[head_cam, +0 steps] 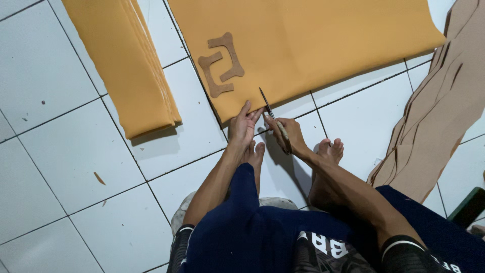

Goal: The person uses shears to cut a stack of orange foam sheets on a tiled floor. They place a small template on the foam, cut around it, and then cut the remaining foam into strips. The person stacks the cut pieces and moves them aside.

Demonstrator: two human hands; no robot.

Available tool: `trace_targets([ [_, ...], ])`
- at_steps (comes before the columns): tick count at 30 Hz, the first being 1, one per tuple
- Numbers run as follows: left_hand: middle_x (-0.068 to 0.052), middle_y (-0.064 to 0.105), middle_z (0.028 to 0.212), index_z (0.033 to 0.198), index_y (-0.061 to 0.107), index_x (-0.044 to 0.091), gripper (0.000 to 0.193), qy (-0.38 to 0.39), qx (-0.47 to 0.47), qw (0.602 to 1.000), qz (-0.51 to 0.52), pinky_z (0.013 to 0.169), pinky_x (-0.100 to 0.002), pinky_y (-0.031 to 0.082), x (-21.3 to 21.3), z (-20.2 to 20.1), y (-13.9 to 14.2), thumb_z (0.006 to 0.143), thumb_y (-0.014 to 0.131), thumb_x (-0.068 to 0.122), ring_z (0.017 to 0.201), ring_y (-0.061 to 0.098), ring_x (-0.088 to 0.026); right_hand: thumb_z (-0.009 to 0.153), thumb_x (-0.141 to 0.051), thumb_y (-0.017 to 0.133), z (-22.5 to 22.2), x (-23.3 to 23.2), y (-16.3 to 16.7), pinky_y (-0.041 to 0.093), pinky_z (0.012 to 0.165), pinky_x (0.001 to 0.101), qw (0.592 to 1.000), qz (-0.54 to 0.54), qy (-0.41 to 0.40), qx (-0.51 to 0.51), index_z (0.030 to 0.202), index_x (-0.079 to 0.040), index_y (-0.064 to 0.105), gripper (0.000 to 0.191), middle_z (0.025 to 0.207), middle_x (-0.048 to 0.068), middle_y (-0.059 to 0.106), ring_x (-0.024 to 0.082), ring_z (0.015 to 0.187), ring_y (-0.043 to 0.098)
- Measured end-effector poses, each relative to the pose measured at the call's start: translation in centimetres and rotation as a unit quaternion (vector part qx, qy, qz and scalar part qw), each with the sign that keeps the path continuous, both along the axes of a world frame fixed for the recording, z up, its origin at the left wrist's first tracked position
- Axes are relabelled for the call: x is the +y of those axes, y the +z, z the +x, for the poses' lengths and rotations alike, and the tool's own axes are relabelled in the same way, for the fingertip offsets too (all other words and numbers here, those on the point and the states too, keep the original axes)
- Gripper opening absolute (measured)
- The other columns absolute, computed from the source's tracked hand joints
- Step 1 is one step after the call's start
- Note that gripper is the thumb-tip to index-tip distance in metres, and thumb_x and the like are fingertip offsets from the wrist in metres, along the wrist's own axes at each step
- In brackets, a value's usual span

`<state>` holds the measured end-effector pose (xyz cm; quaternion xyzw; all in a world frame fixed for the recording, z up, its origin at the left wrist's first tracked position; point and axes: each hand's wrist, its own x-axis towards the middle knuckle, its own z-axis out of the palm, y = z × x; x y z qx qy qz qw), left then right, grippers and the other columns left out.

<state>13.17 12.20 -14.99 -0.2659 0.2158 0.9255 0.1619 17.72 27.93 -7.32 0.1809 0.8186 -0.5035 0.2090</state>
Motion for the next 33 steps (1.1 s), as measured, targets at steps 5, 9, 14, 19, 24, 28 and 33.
trace_targets([
  [5, -0.021, 0.058, 0.132, 0.134, 0.047, -0.010, 0.043, 0.006, 0.002, 1.000, -0.015, 0.109, -0.054, 0.051, -0.2, 0.0, -0.1, 0.099, 0.063, 0.008, 0.124, 0.061, -0.036, 0.095, -0.068, 0.047, -0.2, 0.3, 1.4, 0.038, 0.041, 0.0299, 0.989, -0.121, 0.007, -0.089, 0.099, -0.004, 0.067, 0.067, 0.059, -0.002, 0.048, 0.011, 0.045, 0.048],
  [9, -0.020, 0.058, 0.135, 0.137, 0.046, -0.007, 0.046, -0.003, 0.011, 1.000, -0.015, 0.110, -0.052, 0.052, -0.2, 0.2, -0.1, 0.098, 0.064, 0.010, 0.126, 0.060, -0.035, 0.095, -0.067, 0.050, -0.5, 0.0, 2.0, 0.037, 0.042, 0.0288, 0.986, -0.150, -0.016, -0.076, 0.098, -0.003, 0.067, 0.066, 0.061, -0.001, 0.047, 0.011, 0.047, 0.046],
  [14, -0.023, 0.056, 0.136, 0.138, 0.044, -0.009, 0.047, -0.007, -0.001, 1.000, 0.000, 0.112, -0.054, 0.051, -0.1, 0.5, 0.0, 0.099, 0.062, 0.009, 0.128, 0.059, -0.037, 0.099, -0.062, 0.050, -0.2, -0.4, 1.4, 0.031, 0.041, 0.0298, 0.994, -0.094, -0.014, -0.051, 0.089, 0.002, 0.067, 0.067, 0.055, 0.003, 0.045, 0.012, 0.045, 0.041],
  [19, -0.023, 0.055, 0.137, 0.138, 0.043, -0.009, 0.046, -0.005, 0.008, 1.000, 0.002, 0.109, -0.053, 0.047, -0.4, 0.7, 0.5, 0.099, 0.062, 0.008, 0.130, 0.057, -0.038, 0.101, -0.061, 0.049, 0.0, -0.3, 1.4, 0.033, 0.041, 0.0294, 0.996, -0.085, 0.003, -0.026, 0.087, 0.002, 0.068, 0.068, 0.053, 0.004, 0.048, 0.012, 0.044, 0.045],
  [24, -0.023, 0.056, 0.138, 0.138, 0.043, -0.011, 0.047, 0.002, 0.005, 1.000, 0.009, 0.109, -0.053, 0.047, -0.5, 0.8, 0.6, 0.099, 0.063, 0.007, 0.130, 0.058, -0.039, 0.099, -0.063, 0.043, -1.1, -0.4, 2.2, 0.039, 0.040, 0.0308, 0.987, -0.146, 0.006, -0.068, 0.093, 0.001, 0.066, 0.069, 0.055, 0.002, 0.052, 0.014, 0.043, 0.050],
  [28, -0.021, 0.057, 0.136, 0.136, 0.046, -0.009, 0.046, 0.011, 0.009, 1.000, 0.005, 0.112, -0.054, 0.051, -1.0, 0.5, 0.3, 0.097, 0.065, 0.007, 0.127, 0.059, -0.037, 0.100, -0.065, 0.038, -1.2, -0.9, 2.7, 0.039, 0.041, 0.0307, 0.989, -0.131, 0.040, -0.055, 0.094, 0.000, 0.068, 0.072, 0.055, 0.005, 0.051, 0.014, 0.043, 0.050],
  [33, -0.020, 0.062, 0.131, 0.132, 0.051, -0.009, 0.043, -0.005, 0.003, 1.000, -0.016, 0.110, -0.049, 0.053, -1.3, 0.8, -0.1, 0.096, 0.067, 0.009, 0.124, 0.063, -0.033, 0.100, -0.064, 0.035, -1.6, -1.5, 2.6, 0.039, 0.040, 0.0331, 0.987, -0.124, 0.021, -0.099, 0.089, -0.002, 0.064, 0.069, 0.054, 0.007, 0.050, 0.017, 0.042, 0.049],
])
